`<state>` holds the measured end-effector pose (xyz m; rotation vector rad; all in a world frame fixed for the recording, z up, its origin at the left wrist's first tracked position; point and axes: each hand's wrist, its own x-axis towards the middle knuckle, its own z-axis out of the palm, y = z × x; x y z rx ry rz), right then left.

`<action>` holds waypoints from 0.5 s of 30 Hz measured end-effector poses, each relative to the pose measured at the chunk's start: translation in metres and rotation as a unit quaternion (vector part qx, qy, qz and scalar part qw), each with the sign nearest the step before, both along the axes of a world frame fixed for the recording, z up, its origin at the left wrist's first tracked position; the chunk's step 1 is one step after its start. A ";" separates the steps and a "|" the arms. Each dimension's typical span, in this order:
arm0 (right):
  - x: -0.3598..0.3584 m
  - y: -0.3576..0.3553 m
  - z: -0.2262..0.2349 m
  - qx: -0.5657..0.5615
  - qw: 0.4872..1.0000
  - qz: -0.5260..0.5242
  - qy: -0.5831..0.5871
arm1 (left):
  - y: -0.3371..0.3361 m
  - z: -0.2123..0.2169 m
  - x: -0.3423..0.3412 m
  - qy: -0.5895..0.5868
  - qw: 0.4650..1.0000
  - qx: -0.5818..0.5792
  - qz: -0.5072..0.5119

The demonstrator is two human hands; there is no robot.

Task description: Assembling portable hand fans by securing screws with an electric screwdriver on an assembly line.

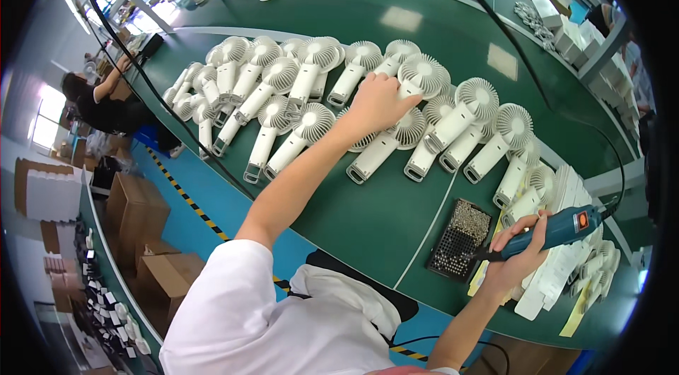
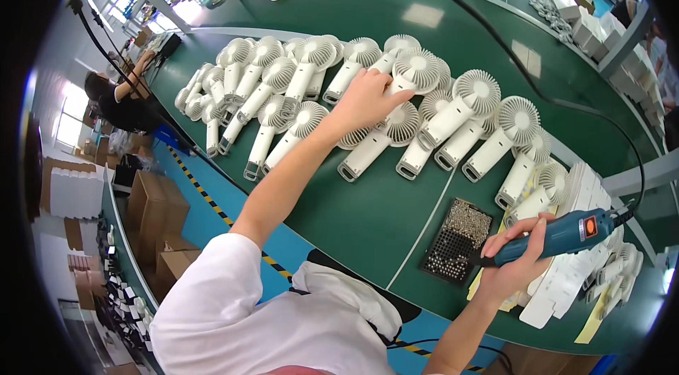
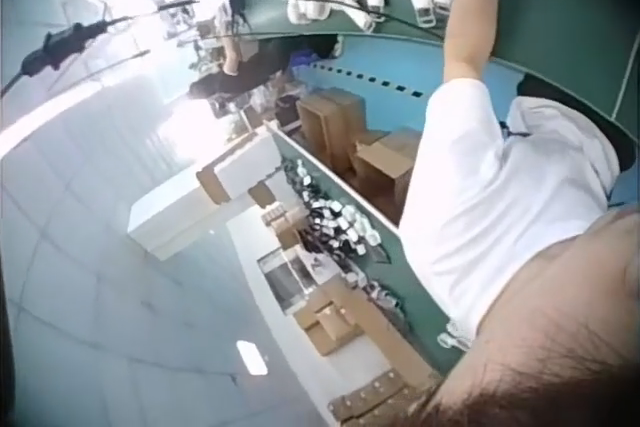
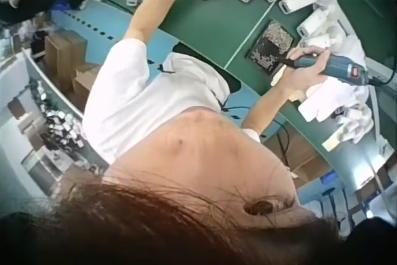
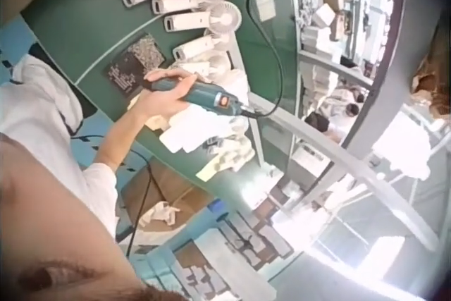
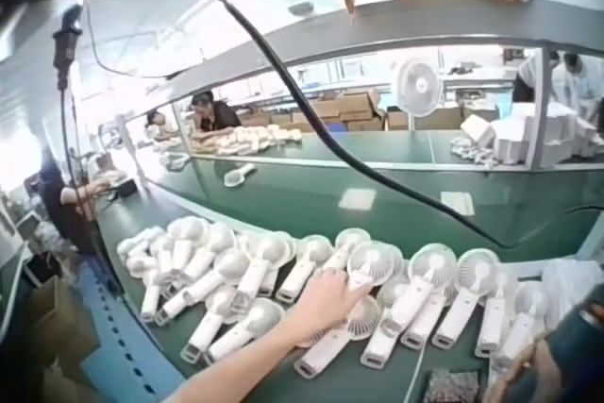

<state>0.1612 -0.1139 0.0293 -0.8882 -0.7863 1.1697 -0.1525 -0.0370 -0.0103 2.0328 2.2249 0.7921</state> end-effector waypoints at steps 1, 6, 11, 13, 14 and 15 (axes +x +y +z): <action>-0.003 0.000 0.003 0.005 1.000 0.000 -0.005 | -0.001 -0.017 -0.003 0.075 0.988 0.132 0.009; 0.005 -0.003 -0.001 -0.005 1.000 -0.020 0.023 | -0.048 0.064 0.038 -0.064 0.978 0.187 -0.066; 0.008 0.002 -0.008 -0.064 0.997 -0.015 0.042 | -0.111 0.134 0.068 -0.129 0.924 0.290 -0.214; 0.013 0.000 -0.010 -0.071 0.996 -0.051 0.013 | -0.122 0.145 0.062 -0.123 0.903 0.224 -0.346; 0.019 -0.005 -0.010 -0.057 0.997 -0.048 0.011 | -0.161 0.168 -0.078 -0.065 0.868 0.185 -0.456; 0.001 0.008 -0.010 -0.023 1.000 -0.003 0.015 | -0.163 0.166 -0.090 -0.067 0.866 0.199 -0.453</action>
